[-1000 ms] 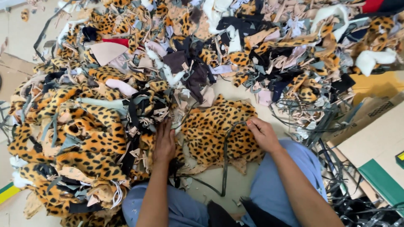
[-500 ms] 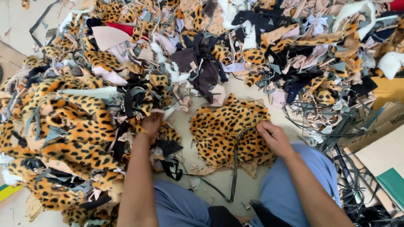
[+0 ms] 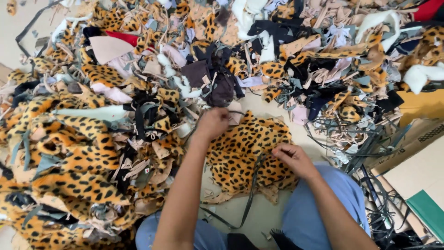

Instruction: Stacking leopard-print fabric scraps onto a cardboard base from a large pile on the floor.

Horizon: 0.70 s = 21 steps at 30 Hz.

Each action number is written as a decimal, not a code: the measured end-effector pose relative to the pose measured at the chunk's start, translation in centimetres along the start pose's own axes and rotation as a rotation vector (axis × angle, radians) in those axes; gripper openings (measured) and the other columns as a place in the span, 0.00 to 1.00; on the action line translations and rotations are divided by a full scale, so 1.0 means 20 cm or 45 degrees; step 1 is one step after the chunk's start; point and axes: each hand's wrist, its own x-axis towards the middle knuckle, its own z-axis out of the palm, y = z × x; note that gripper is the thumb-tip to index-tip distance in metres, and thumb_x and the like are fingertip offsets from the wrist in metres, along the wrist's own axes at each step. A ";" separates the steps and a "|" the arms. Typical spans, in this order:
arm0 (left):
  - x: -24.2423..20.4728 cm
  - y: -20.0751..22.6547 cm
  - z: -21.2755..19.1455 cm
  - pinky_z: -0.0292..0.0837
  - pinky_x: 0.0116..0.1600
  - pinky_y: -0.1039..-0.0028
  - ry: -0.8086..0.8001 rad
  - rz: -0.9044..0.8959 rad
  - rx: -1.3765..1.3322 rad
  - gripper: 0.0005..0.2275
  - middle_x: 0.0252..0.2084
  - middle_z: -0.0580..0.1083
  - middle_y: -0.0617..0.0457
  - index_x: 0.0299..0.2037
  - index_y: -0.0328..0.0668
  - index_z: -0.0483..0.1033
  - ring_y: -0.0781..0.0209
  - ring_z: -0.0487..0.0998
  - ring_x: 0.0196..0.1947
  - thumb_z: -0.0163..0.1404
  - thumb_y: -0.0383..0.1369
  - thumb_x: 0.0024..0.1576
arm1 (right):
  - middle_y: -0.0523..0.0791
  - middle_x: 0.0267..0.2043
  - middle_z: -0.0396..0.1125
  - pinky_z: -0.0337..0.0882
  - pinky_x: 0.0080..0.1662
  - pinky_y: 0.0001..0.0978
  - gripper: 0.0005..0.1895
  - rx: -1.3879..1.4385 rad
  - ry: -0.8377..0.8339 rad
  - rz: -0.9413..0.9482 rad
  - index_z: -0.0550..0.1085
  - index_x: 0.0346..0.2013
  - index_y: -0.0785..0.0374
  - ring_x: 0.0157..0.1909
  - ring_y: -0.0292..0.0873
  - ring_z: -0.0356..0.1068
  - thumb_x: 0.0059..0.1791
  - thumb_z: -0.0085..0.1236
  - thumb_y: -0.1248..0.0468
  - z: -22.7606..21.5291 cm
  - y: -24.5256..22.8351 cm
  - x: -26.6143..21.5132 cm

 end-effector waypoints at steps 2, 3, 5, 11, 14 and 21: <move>0.06 0.09 0.07 0.70 0.61 0.51 -0.160 -0.007 -0.215 0.16 0.50 0.78 0.42 0.45 0.52 0.84 0.35 0.75 0.57 0.44 0.34 0.50 | 0.44 0.14 0.62 0.64 0.33 0.31 0.14 0.011 -0.034 0.021 0.81 0.25 0.65 0.23 0.36 0.57 0.54 0.56 0.66 0.01 -0.05 0.00; 0.07 0.13 0.12 0.65 0.67 0.52 -0.318 -0.024 -0.430 0.21 0.56 0.77 0.39 0.50 0.49 0.84 0.31 0.71 0.62 0.42 0.32 0.50 | 0.43 0.13 0.63 0.63 0.32 0.29 0.14 0.025 -0.076 0.043 0.82 0.24 0.64 0.23 0.34 0.57 0.53 0.58 0.66 0.02 -0.08 -0.01; 0.25 -0.09 0.23 0.65 0.66 0.49 -0.078 -0.075 -0.343 0.22 0.55 0.76 0.33 0.57 0.45 0.78 0.30 0.72 0.61 0.42 0.32 0.52 | 0.43 0.14 0.63 0.63 0.32 0.29 0.12 0.050 -0.081 0.076 0.83 0.26 0.65 0.23 0.34 0.57 0.53 0.58 0.66 0.01 -0.09 -0.03; -0.01 0.18 0.12 0.69 0.61 0.53 0.244 -0.128 -0.201 0.19 0.52 0.75 0.41 0.54 0.46 0.76 0.37 0.74 0.56 0.48 0.41 0.55 | 0.44 0.16 0.66 0.64 0.32 0.29 0.10 0.143 0.062 0.106 0.84 0.31 0.66 0.24 0.35 0.60 0.53 0.58 0.67 -0.02 -0.04 0.00; -0.33 0.44 0.11 0.73 0.52 0.60 -0.280 -0.062 -0.838 0.21 0.42 0.77 0.48 0.49 0.47 0.79 0.49 0.77 0.46 0.45 0.53 0.60 | 0.44 0.17 0.68 0.67 0.35 0.28 0.08 0.161 0.206 0.060 0.84 0.33 0.65 0.25 0.34 0.62 0.52 0.60 0.67 -0.03 0.07 0.01; -0.59 0.24 -0.12 0.78 0.37 0.70 -0.440 -0.193 -0.936 0.17 0.30 0.77 0.42 0.56 0.28 0.78 0.57 0.77 0.30 0.56 0.33 0.60 | 0.41 0.22 0.67 0.67 0.37 0.25 0.05 -0.029 0.707 -0.013 0.81 0.38 0.60 0.29 0.32 0.62 0.56 0.60 0.64 -0.11 0.12 0.07</move>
